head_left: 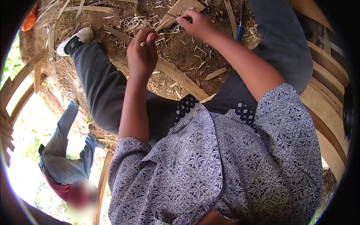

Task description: The person sits on the ground and uses a curved knife to carve a thin wooden stick. They hold the stick with their left hand and repeatedly shave off thin layers of wood with the knife in their right hand, creating wood shavings that fall onto the ground.

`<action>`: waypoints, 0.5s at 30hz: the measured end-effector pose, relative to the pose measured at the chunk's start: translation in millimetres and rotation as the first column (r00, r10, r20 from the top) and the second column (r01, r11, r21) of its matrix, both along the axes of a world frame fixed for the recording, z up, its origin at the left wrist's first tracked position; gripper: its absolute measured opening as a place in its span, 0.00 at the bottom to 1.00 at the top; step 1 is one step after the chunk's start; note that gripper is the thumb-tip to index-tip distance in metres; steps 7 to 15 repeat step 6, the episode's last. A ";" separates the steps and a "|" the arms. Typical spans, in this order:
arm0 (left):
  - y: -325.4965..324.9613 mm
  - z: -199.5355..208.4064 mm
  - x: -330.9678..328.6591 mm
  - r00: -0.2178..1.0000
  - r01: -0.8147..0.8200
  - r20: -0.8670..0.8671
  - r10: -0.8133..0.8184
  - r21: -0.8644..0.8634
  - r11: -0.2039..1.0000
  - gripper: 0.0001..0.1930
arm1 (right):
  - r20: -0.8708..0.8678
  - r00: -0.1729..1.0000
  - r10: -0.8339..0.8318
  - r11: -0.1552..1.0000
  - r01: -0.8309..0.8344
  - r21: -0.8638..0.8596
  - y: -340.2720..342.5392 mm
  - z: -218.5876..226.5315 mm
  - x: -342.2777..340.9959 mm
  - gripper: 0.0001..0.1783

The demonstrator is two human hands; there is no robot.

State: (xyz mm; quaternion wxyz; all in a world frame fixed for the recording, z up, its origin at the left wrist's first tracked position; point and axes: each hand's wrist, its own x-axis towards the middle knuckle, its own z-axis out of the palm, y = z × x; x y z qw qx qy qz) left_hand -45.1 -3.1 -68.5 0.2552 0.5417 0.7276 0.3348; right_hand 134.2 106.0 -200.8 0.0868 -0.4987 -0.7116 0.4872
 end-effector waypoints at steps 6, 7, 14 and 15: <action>-0.5 0.7 -0.7 1.000 0.002 0.024 -0.001 -0.013 1.000 0.18 | -0.044 0.996 0.082 0.994 -0.085 -0.075 0.4 11.4 -3.7 0.22; -0.5 0.7 -0.7 1.000 0.002 0.024 -0.001 -0.013 1.000 0.18 | -0.044 0.996 0.082 0.994 -0.085 -0.075 0.4 11.4 -3.7 0.22; -0.5 0.7 -0.7 1.000 0.002 0.024 -0.001 -0.013 1.000 0.18 | -0.044 0.996 0.082 0.994 -0.085 -0.075 0.4 11.4 -3.7 0.22; -0.5 0.7 -0.7 1.000 0.002 0.024 -0.001 -0.013 1.000 0.18 | -0.044 0.996 0.082 0.994 -0.085 -0.075 0.4 11.4 -3.7 0.22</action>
